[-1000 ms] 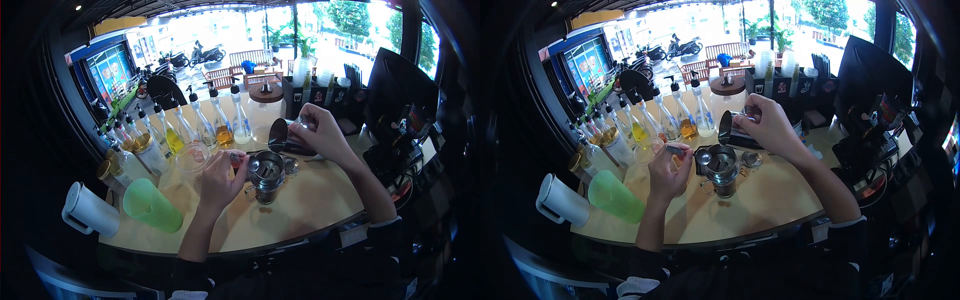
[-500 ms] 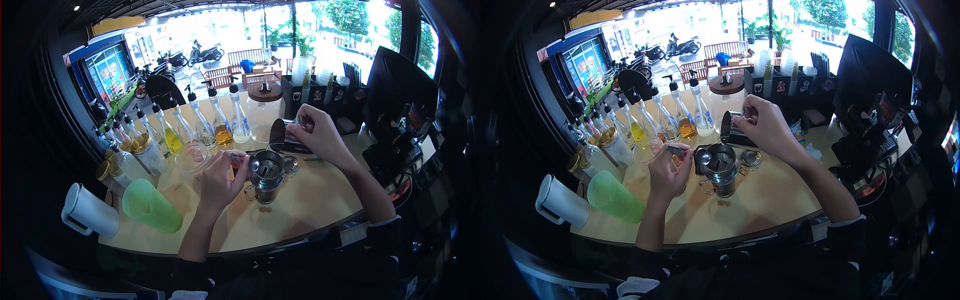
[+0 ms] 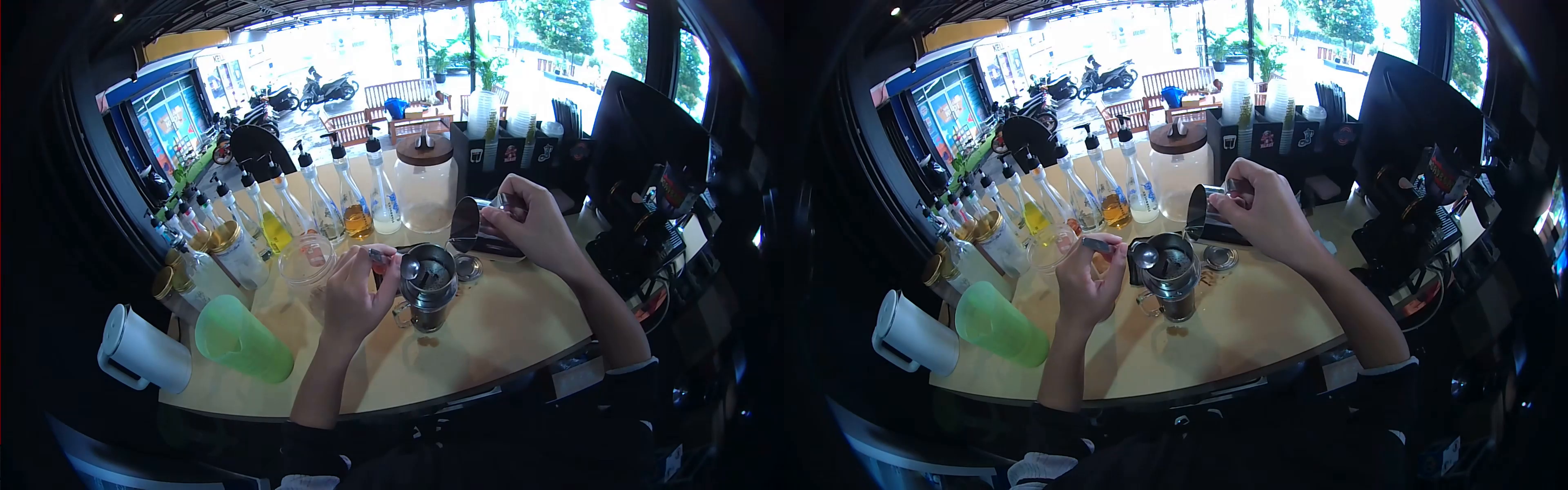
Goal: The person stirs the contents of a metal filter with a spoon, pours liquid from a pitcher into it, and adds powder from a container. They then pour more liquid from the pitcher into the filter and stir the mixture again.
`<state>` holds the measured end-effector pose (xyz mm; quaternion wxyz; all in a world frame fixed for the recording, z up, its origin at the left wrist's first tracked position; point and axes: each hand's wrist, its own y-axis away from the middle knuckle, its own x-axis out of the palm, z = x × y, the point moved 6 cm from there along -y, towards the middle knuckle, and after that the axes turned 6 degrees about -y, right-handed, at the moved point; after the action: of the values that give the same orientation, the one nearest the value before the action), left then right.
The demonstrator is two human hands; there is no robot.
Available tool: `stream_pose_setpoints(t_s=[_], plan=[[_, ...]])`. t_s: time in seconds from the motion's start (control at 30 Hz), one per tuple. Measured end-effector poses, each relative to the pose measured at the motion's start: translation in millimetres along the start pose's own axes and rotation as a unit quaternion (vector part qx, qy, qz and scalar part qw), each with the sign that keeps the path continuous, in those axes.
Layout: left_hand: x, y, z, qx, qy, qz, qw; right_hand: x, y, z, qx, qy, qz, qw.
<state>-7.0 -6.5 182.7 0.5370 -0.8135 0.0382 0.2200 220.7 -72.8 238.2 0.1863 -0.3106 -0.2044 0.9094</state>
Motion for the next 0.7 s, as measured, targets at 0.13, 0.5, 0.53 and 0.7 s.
stream_pose_setpoints(t_s=[0.13,0.5,0.53,0.7], plan=[[1.6,-0.7,-0.9,0.011,-0.001,-0.012,1.000,-7.2,6.9,-19.6,0.026,-0.123,-0.020,0.992],[6.8,-4.0,-7.8,0.061,-0.029,-0.022,0.997,-28.5,52.0,-174.3,0.122,-0.207,-0.141,0.960],[7.4,-4.4,-7.9,0.059,-0.024,-0.026,0.998,-28.6,58.2,-188.3,0.151,-0.213,-0.156,0.953],[9.4,-3.3,-5.3,0.057,-0.006,-0.038,0.998,-12.7,82.1,-257.0,0.164,-0.365,-0.207,0.893]])
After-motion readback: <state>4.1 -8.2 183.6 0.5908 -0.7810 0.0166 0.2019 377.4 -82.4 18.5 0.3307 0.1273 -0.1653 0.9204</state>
